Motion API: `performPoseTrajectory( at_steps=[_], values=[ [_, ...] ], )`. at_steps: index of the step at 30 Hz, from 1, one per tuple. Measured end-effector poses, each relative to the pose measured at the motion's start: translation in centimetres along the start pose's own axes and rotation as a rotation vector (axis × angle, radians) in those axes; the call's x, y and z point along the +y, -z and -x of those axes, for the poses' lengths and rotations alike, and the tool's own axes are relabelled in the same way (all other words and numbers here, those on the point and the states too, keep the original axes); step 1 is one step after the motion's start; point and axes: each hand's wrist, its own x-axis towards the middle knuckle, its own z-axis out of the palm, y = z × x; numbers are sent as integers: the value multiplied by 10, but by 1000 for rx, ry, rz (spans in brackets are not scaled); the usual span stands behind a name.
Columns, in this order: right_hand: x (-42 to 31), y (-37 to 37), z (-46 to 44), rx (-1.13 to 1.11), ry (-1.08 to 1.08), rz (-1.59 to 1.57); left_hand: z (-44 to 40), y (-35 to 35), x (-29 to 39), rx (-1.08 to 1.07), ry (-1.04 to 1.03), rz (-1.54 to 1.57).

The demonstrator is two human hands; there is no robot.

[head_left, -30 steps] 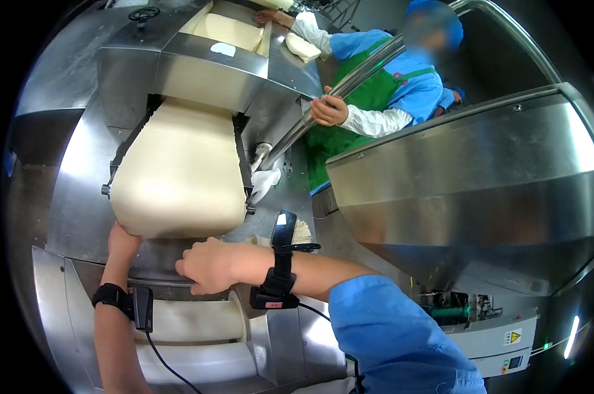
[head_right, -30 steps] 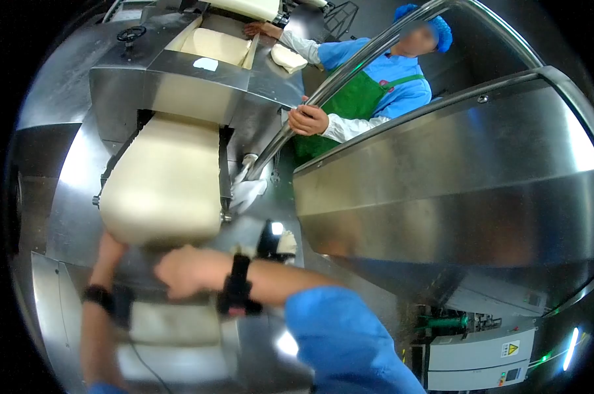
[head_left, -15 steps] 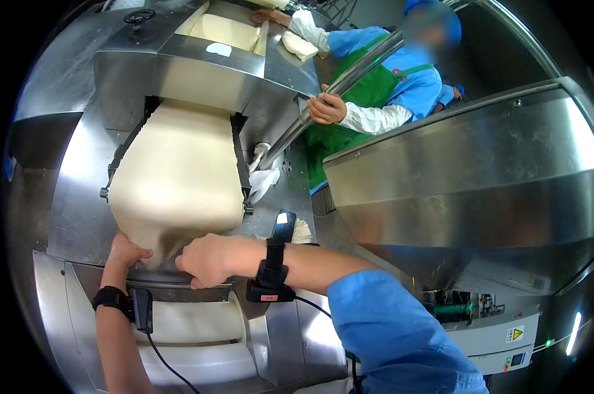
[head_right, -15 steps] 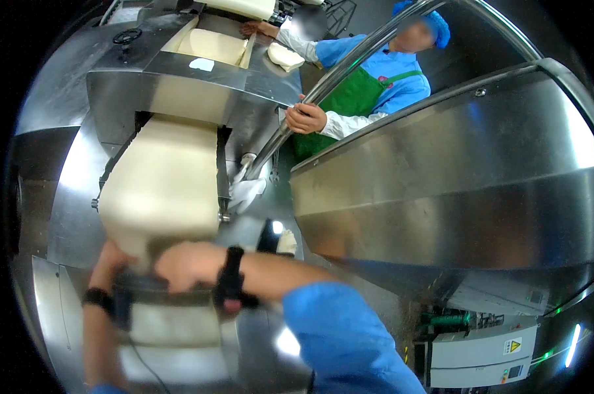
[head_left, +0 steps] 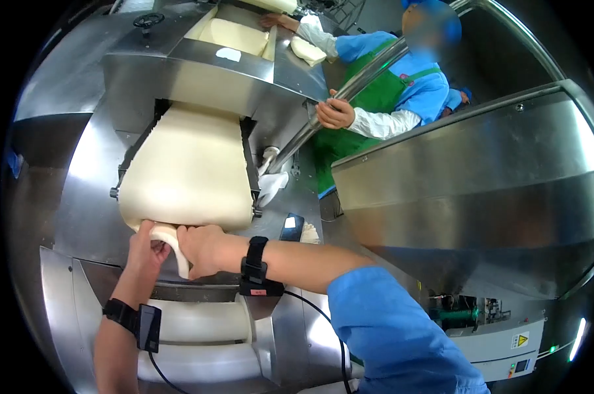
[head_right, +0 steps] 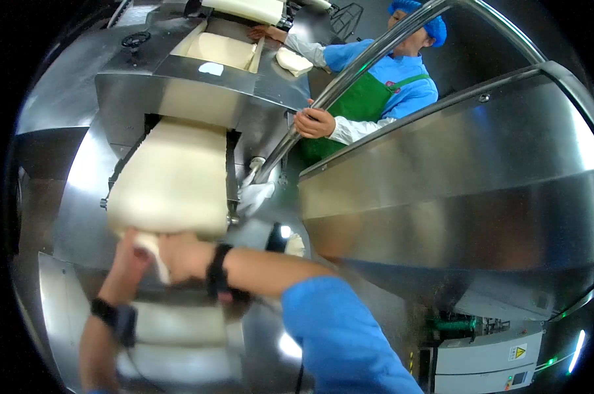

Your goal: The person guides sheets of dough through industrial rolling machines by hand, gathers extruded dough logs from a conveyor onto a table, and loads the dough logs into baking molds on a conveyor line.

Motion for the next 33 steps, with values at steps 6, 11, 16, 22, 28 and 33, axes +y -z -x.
performPoseTrajectory(
  at_steps=[6,11,16,22,28,33],
  values=[
    [13,-13,-4,-36,168,-417,27,-15,9,85,59,332],
    [6,-24,1,104,109,-216,35,-27,23,63,-3,375],
    [12,-4,10,177,75,-117,49,-8,29,-53,10,5],
    [-5,11,4,390,126,-113,57,14,35,-102,57,-102],
    [-26,6,33,332,165,-412,77,-9,57,126,9,172],
    [4,-33,17,293,-1,-345,74,-12,59,8,3,170]
  ],
)
